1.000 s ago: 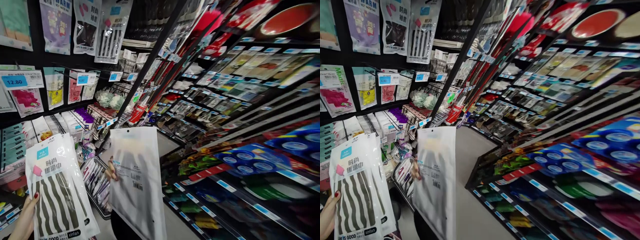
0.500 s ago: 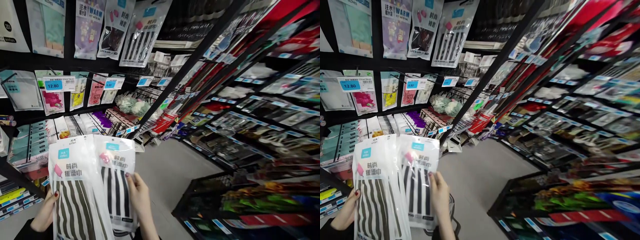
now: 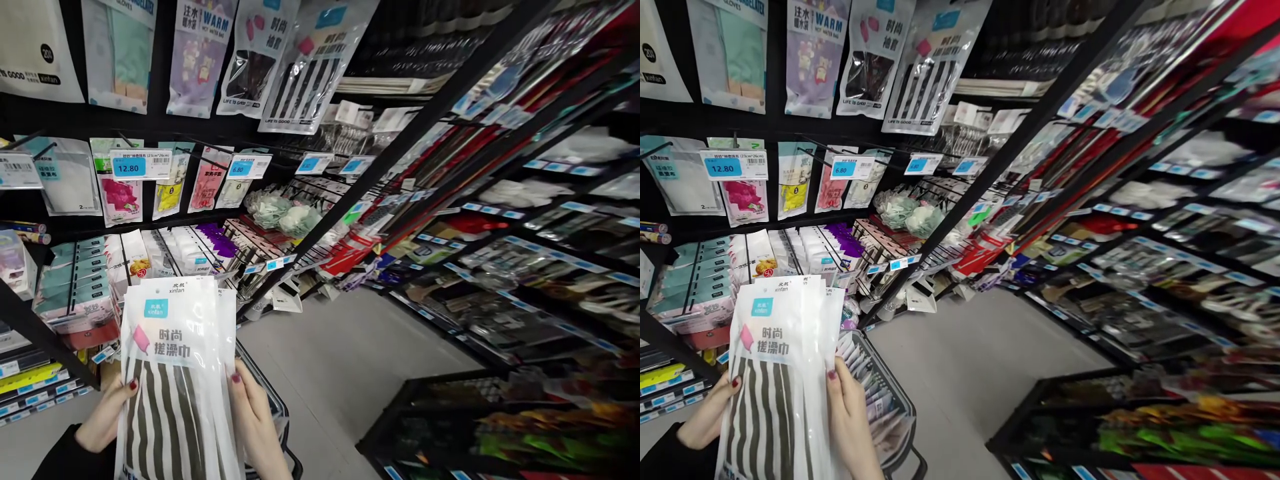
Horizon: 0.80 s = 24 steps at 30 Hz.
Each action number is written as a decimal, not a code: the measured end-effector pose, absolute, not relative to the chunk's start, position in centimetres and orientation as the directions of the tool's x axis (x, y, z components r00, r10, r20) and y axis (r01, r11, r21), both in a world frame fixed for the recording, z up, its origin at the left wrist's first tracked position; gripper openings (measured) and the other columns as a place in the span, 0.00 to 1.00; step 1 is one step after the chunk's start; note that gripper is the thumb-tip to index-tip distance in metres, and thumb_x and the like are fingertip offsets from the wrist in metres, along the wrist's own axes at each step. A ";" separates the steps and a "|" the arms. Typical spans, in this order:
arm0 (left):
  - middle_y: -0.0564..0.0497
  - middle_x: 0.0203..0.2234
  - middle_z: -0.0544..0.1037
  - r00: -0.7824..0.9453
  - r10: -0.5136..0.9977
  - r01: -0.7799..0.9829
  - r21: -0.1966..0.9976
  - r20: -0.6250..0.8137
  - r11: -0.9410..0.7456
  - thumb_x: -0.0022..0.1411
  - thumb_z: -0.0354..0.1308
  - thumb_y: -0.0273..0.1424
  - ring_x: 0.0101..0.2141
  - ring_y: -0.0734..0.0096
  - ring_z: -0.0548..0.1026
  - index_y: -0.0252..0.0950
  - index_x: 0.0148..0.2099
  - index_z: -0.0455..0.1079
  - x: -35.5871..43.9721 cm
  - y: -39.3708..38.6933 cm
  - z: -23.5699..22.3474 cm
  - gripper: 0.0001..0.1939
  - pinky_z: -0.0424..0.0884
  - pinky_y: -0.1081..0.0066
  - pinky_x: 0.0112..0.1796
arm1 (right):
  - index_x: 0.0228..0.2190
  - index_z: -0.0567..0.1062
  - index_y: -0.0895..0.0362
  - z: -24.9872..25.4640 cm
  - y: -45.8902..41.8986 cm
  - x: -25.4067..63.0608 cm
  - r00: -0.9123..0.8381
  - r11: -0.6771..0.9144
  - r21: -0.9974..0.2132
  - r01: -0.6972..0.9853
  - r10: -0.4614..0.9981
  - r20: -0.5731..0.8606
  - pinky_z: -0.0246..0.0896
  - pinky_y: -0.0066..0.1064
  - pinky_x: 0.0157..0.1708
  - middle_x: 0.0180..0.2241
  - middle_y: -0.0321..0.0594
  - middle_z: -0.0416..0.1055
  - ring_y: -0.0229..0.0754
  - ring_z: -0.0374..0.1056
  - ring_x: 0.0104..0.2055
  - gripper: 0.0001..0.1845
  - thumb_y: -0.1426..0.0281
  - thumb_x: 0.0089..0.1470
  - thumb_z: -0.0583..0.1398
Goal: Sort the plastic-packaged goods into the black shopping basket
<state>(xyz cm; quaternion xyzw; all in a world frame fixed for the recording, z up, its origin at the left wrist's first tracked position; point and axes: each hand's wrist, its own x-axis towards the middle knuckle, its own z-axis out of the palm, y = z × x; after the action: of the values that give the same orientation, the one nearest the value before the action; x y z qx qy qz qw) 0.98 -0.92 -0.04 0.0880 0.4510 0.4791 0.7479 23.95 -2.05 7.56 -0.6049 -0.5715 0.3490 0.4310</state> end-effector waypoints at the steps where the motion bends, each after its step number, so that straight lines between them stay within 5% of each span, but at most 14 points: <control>1: 0.49 0.32 0.79 0.152 0.792 -0.641 0.551 -0.592 0.535 0.36 0.71 0.33 0.45 0.55 0.72 0.36 0.35 0.68 1.0 -0.9 0.1 0.21 0.68 0.62 0.46 | 0.43 0.68 0.56 7.7 -2.3 24.1 0.115 0.042 -0.910 0.412 0.989 0.098 0.62 0.32 0.33 0.34 0.42 0.69 0.43 0.65 0.33 0.21 0.57 0.58 0.46; 6: 0.48 0.35 0.79 0.183 0.801 -0.619 0.566 -0.571 0.545 0.41 0.69 0.32 0.44 0.57 0.73 0.36 0.37 0.68 1.4 -0.9 0.7 0.19 0.69 0.65 0.44 | 0.41 0.65 0.53 8.8 -3.3 23.3 0.225 0.128 -0.749 0.650 0.909 0.351 0.61 0.39 0.38 0.41 0.45 0.61 0.49 0.61 0.42 0.18 0.57 0.52 0.55; 9: 0.50 0.34 0.79 0.172 0.803 -0.578 0.601 -0.571 0.552 0.42 0.69 0.33 0.41 0.60 0.75 0.36 0.38 0.69 1.7 -1.0 0.5 0.20 0.71 0.67 0.39 | 0.28 0.68 0.53 9.2 -3.4 21.9 0.100 0.082 -0.591 0.802 0.958 0.270 0.59 0.42 0.36 0.34 0.42 0.63 0.50 0.59 0.38 0.12 0.58 0.48 0.59; 12: 0.52 0.27 0.79 0.114 0.804 -0.558 0.632 -0.584 0.538 0.35 0.71 0.35 0.33 0.65 0.76 0.36 0.32 0.69 1.9 -0.9 0.2 0.21 0.71 0.71 0.33 | 0.24 0.68 0.55 9.2 -3.2 21.5 0.114 0.047 -0.616 0.787 0.969 0.220 0.58 0.43 0.38 0.34 0.43 0.63 0.50 0.59 0.39 0.12 0.61 0.53 0.55; 17: 0.54 0.21 0.77 -0.022 0.793 -0.598 0.644 -0.609 0.478 0.28 0.72 0.39 0.26 0.69 0.75 0.36 0.25 0.67 1.8 -0.4 1.1 0.22 0.70 0.73 0.29 | 0.39 0.71 0.55 9.1 -2.7 24.8 0.193 -0.019 -0.952 0.306 0.980 0.042 0.63 0.36 0.38 0.41 0.46 0.68 0.50 0.64 0.42 0.17 0.56 0.52 0.55; 24: 0.53 0.26 0.79 -0.026 0.813 -0.609 0.654 -0.581 0.448 0.36 0.71 0.36 0.36 0.60 0.76 0.36 0.33 0.69 0.8 0.4 1.1 0.21 0.72 0.70 0.37 | 0.46 0.67 0.51 7.8 -0.6 28.2 0.229 -0.022 -0.963 -0.269 0.970 -0.086 0.67 0.35 0.32 0.42 0.44 0.71 0.45 0.70 0.35 0.24 0.59 0.47 0.62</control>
<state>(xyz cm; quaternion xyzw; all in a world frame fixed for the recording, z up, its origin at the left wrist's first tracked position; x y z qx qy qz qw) 0.85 0.36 1.06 0.1024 0.4975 0.5152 0.6903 28.19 -0.63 7.84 -0.4988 -0.3511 0.5121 0.6048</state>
